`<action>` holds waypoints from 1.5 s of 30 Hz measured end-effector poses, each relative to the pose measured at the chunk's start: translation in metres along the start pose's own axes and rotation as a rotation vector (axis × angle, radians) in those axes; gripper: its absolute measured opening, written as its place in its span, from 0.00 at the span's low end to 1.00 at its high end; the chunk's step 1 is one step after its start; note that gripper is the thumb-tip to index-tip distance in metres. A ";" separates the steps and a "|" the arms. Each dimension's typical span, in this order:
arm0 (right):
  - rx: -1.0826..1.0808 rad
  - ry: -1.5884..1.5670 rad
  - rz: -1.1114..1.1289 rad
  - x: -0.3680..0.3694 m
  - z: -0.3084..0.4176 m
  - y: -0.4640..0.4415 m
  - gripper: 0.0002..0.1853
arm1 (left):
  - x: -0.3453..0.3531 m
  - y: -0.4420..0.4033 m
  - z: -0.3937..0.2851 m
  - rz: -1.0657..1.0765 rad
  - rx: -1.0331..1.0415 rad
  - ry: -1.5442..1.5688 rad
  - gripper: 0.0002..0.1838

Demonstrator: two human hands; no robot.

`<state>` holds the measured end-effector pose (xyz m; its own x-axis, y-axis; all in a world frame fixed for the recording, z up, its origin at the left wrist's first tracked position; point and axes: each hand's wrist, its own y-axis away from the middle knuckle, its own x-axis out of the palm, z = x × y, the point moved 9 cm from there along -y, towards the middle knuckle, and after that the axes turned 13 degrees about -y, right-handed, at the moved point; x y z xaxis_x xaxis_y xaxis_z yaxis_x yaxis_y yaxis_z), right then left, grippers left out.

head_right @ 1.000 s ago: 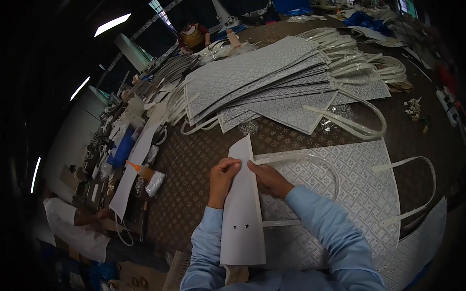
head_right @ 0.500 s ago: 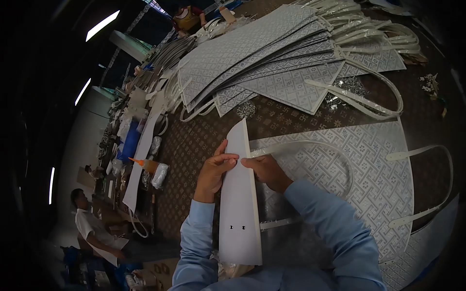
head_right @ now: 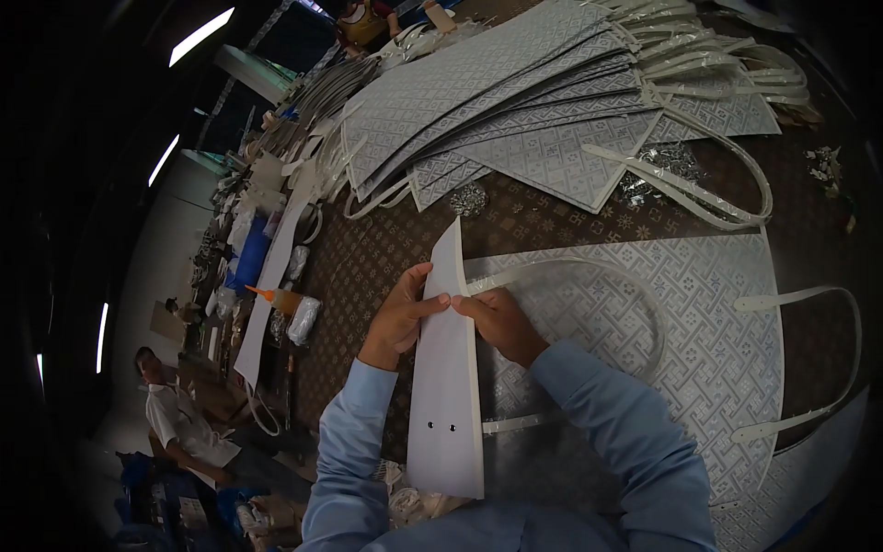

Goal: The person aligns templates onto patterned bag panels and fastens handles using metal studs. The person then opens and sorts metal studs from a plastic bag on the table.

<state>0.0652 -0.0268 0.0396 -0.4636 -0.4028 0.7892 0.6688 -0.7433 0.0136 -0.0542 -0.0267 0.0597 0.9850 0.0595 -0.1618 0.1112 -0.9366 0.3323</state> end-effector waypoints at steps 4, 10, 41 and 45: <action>0.011 -0.015 -0.015 -0.004 -0.013 -0.007 0.16 | -0.003 -0.001 -0.005 -0.003 0.023 -0.102 0.48; 0.284 0.003 -0.013 -0.030 -0.003 -0.011 0.31 | -0.014 0.021 -0.018 -0.217 0.257 -0.335 0.36; 0.298 0.256 -0.015 -0.023 -0.005 -0.008 0.21 | -0.037 0.054 -0.063 -0.605 0.471 -0.479 0.07; 0.212 0.252 -0.064 0.005 -0.002 -0.005 0.19 | -0.036 0.049 -0.036 -0.653 0.474 -0.623 0.04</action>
<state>0.0581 -0.0258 0.0427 -0.6202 -0.4979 0.6062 0.7272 -0.6547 0.2063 -0.0798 -0.0624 0.1153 0.4918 0.5445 -0.6795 0.4053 -0.8338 -0.3749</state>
